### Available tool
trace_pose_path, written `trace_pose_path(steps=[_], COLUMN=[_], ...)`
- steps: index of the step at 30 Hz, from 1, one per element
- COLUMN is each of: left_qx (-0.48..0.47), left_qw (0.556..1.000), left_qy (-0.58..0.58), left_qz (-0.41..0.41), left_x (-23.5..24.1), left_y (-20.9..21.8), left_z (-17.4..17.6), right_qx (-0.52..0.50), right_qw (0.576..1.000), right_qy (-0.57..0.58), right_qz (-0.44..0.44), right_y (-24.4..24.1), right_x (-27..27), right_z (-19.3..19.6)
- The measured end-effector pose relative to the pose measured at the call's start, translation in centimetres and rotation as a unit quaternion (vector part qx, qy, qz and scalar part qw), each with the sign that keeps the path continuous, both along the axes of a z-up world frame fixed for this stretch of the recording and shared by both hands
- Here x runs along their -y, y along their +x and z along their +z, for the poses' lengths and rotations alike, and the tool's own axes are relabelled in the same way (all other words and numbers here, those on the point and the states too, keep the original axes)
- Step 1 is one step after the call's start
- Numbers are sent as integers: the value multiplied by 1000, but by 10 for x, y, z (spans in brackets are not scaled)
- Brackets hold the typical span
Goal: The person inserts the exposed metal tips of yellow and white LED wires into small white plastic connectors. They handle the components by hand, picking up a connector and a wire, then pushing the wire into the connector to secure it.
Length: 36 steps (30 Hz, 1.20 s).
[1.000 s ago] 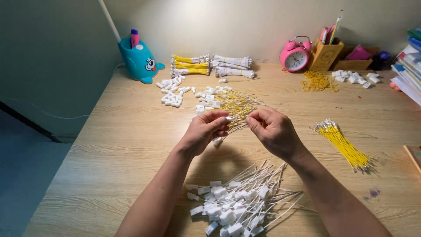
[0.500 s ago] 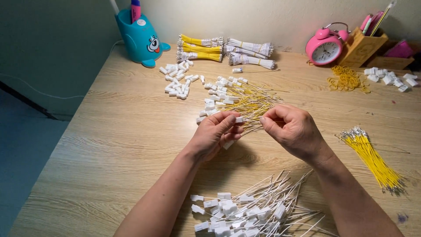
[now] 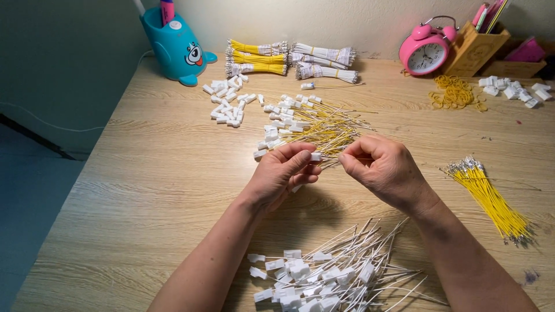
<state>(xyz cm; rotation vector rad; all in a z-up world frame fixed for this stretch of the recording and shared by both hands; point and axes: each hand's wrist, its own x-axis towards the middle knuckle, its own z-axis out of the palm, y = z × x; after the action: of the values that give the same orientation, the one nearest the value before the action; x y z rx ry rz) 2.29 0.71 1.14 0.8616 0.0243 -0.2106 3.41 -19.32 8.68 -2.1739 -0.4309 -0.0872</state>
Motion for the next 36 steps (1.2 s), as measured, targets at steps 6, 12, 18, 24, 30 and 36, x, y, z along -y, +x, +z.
trace_pose_path(steps=[6,12,18,24,30,36], left_qx=[-4,0,2,-5,-4,-2], left_qw=[1000,1000,1000,1000,1000,1000], left_qy=[-1,-2,-1,-2,8,18], left_qz=[-3,-7,-9,-17,-19,-13], left_x=[2,3,3,5,8,8], left_y=[-6,-5,-8,-8,-11,-11], left_z=[8,6,9,11,10,10], right_qx=[7,29,53,135,192,256], right_qw=[1000,999,998,990,980,963], right_qy=[20,18,5,-37,-51,-71], right_qz=[8,12,16,20,27,39], right_y=[-3,-5,-6,-14,-12,-5], right_x=[1,2,0,-1,-1,1], right_z=[0,-1,2,7,3,-9])
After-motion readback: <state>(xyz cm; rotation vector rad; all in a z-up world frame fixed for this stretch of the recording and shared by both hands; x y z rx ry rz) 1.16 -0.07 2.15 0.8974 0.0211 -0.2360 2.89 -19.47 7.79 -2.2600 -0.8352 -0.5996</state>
